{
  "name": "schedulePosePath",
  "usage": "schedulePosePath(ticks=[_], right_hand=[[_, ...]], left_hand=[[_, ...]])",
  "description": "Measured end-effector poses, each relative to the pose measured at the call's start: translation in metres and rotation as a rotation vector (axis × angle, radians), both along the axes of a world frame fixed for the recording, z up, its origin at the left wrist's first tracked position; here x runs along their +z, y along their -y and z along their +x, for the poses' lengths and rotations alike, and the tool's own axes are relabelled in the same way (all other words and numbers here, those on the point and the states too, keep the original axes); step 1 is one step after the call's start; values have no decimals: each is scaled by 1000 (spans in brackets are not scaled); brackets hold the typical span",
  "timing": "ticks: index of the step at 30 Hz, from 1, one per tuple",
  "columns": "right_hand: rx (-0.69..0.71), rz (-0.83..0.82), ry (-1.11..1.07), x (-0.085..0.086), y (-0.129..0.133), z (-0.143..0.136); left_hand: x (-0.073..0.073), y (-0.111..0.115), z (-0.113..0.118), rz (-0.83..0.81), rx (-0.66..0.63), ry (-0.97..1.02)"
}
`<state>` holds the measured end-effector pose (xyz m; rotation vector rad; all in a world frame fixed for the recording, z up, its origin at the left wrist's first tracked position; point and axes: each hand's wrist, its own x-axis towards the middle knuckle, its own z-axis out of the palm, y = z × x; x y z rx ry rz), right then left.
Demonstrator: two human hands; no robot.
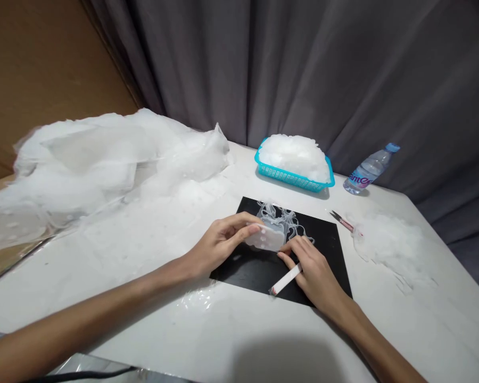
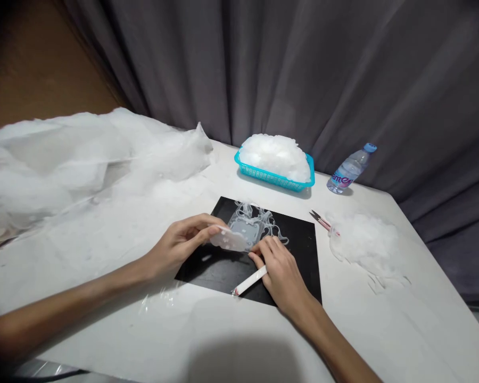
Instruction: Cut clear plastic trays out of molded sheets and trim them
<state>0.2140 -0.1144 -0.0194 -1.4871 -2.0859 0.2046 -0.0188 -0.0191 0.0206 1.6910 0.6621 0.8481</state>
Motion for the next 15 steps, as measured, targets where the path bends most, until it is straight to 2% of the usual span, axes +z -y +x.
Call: schedulePosePath(ticks=[7, 11, 15], right_hand=[[-101, 79, 241, -6, 0, -7], [-8, 44, 227, 0, 2, 2], [142, -90, 158, 16, 5, 17]], left_hand=[[9, -1, -5, 22, -14, 2], [8, -1, -4, -7, 38, 22], [7, 2, 1, -155, 122, 78]])
